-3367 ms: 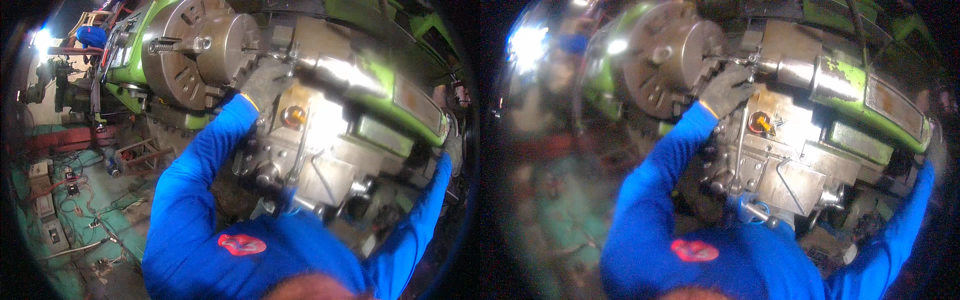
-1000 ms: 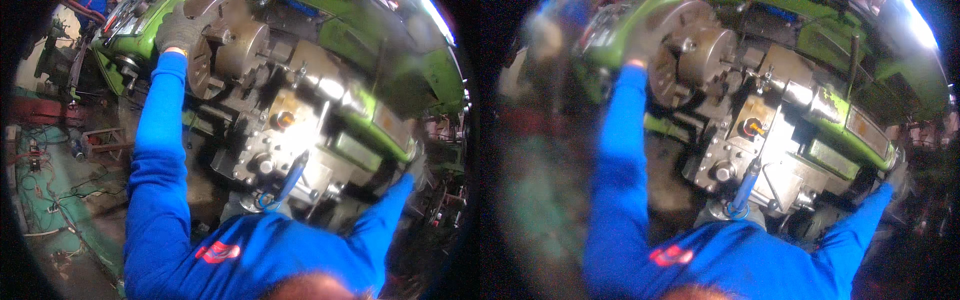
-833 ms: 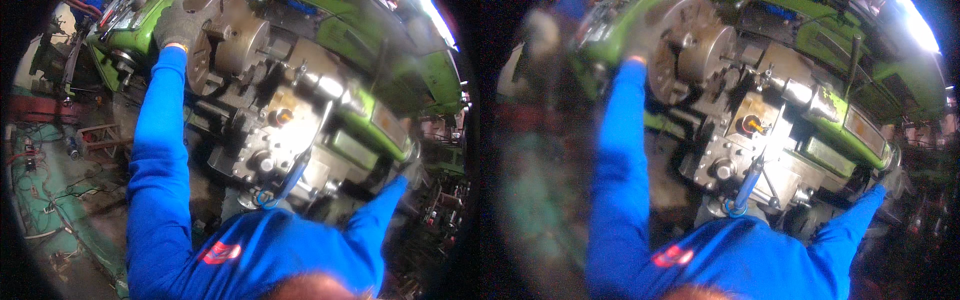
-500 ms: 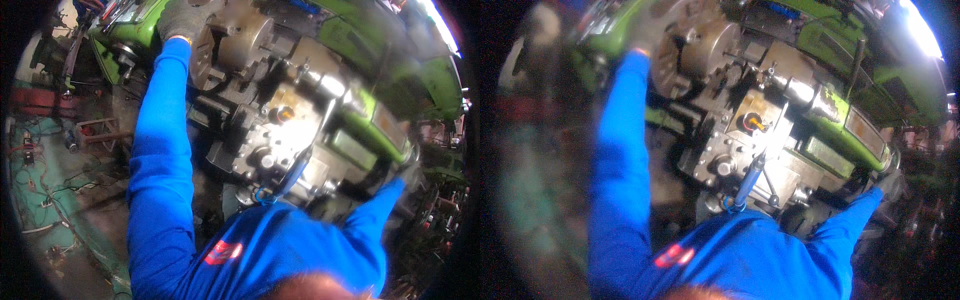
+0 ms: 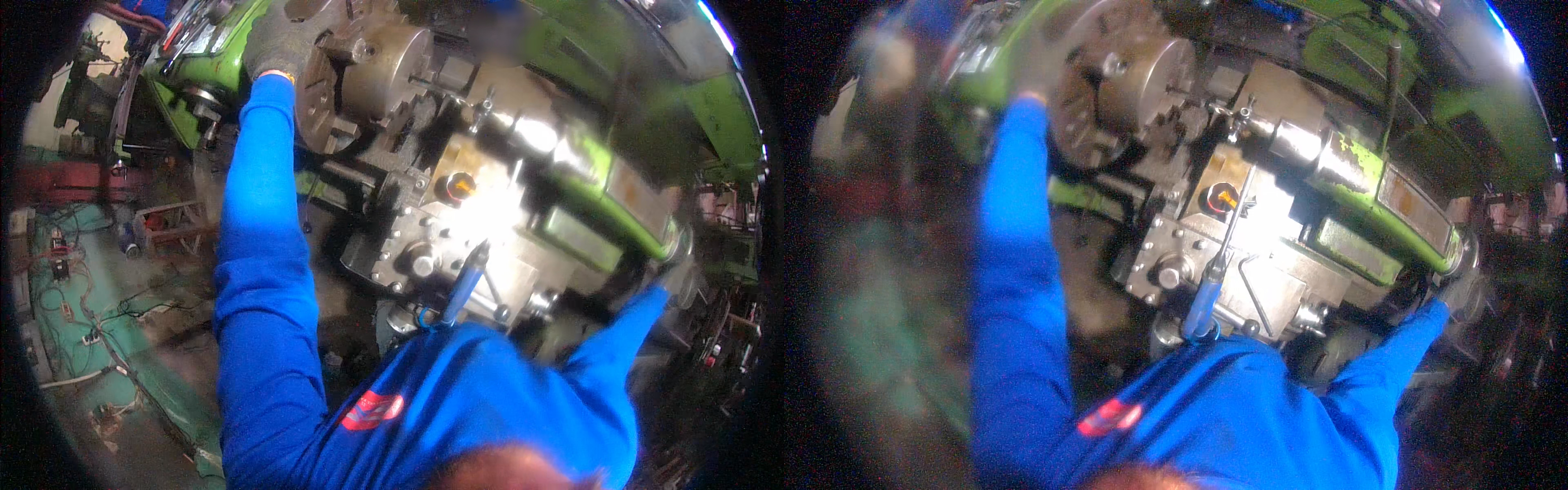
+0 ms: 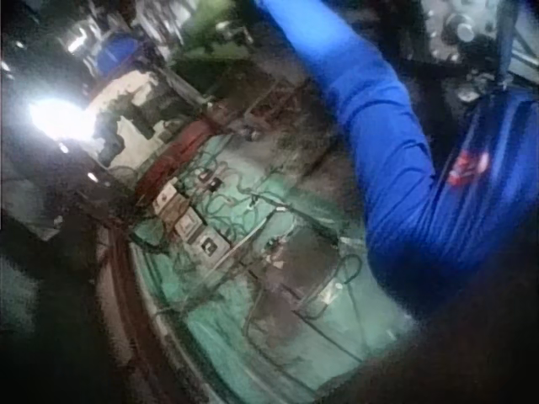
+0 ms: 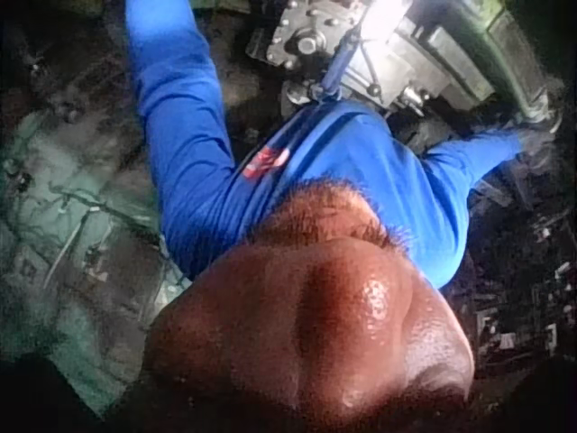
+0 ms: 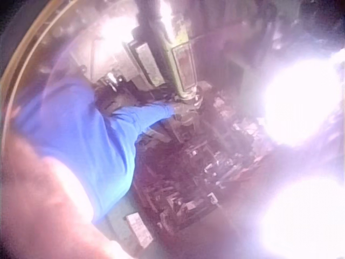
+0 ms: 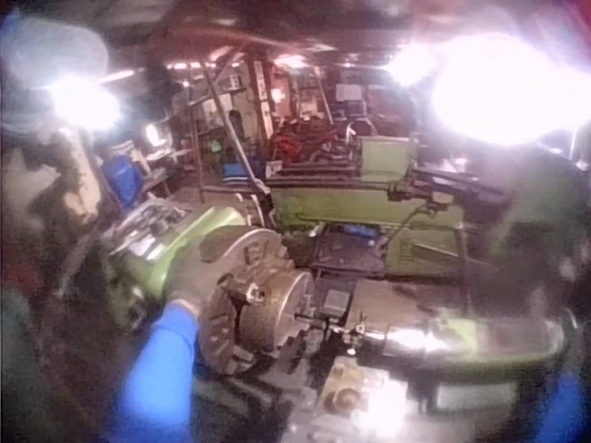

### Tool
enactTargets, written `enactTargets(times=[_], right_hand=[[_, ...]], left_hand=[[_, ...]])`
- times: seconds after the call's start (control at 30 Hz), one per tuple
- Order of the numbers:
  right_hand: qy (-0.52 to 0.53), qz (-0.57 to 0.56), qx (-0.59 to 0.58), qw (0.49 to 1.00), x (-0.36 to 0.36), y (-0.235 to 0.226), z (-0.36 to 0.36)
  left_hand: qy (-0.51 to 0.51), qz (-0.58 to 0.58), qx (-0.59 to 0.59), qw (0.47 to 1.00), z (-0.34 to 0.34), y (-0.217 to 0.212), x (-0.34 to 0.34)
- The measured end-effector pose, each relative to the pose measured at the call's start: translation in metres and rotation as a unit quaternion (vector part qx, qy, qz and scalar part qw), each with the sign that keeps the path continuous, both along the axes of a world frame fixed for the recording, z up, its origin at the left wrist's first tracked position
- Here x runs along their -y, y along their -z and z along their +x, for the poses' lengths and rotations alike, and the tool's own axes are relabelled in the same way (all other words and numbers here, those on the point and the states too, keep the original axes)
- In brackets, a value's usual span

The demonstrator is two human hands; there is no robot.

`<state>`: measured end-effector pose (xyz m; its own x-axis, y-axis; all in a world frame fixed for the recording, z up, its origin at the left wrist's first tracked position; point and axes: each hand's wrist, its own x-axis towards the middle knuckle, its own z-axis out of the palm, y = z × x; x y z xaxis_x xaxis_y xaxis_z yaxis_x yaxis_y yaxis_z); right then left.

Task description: The person operates a large green industrial lathe, using a pneumatic tool to work on a metal component held in the chuck. They frequently adjust the tool's position and the machine's controls while wearing blue gloves.

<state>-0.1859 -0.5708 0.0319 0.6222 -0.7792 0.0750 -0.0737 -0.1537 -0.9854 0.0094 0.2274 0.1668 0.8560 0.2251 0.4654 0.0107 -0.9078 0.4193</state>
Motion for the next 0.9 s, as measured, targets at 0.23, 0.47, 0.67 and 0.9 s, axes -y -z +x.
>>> enactTargets(times=[0.23,0.47,0.67,0.9], right_hand=[[-0.021,0.006,0.012,1.0,-0.014,-0.01,0.011],[0.025,0.026,0.024,0.999,-0.011,0.006,0.005],[0.032,0.042,0.042,0.998,0.0,0.013,0.003],[-0.033,-0.121,-0.086,0.988,0.021,0.018,-0.003]], left_hand=[[0.071,0.247,0.04,0.965,0.041,0.041,-0.066],[0.047,0.004,0.005,0.999,0.004,-0.005,-0.006],[0.041,0.026,0.011,0.999,0.01,0.002,-0.007],[0.007,0.134,0.034,0.99,0.034,0.039,-0.063]])
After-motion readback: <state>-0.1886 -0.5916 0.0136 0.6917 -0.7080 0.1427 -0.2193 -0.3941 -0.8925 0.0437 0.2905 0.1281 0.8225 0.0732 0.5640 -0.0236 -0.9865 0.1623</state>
